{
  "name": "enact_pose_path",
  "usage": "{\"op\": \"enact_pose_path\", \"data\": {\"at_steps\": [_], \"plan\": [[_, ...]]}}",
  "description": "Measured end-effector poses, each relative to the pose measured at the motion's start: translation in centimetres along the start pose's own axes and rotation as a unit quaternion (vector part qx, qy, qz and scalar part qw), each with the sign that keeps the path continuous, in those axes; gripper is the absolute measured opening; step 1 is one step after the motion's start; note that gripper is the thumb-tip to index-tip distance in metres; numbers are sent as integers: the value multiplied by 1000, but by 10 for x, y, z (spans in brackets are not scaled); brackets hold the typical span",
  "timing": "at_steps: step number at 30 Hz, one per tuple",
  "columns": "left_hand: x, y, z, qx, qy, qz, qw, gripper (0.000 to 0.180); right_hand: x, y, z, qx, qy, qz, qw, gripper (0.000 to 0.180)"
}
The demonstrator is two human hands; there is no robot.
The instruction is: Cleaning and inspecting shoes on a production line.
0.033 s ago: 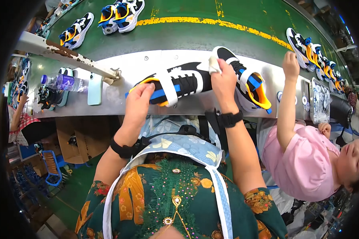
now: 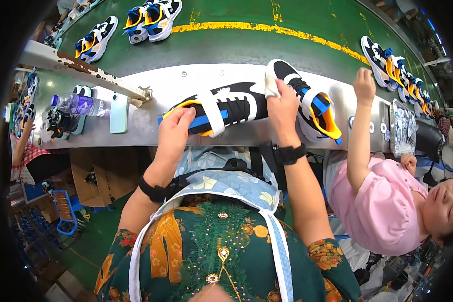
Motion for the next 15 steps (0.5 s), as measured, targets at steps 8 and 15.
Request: {"op": "enact_pose_path", "data": {"at_steps": [8, 15], "plan": [[8, -8, 15, 9, -25, -80, 996, 28, -35, -32, -9, -34, -126, -180, 975, 41], [8, -13, 16, 97, 42, -99, 989, 38, -22, -41, -59, -275, -128, -339, 891, 89]]}}
Point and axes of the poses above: each hand's wrist, its own y-axis towards the middle knuckle, its own x-axis out of the palm, z = x × y, the point moved 1 cm from there along y, towards the middle knuckle, and after that the axes turned 6 degrees about -z, right-handed, at the moved point
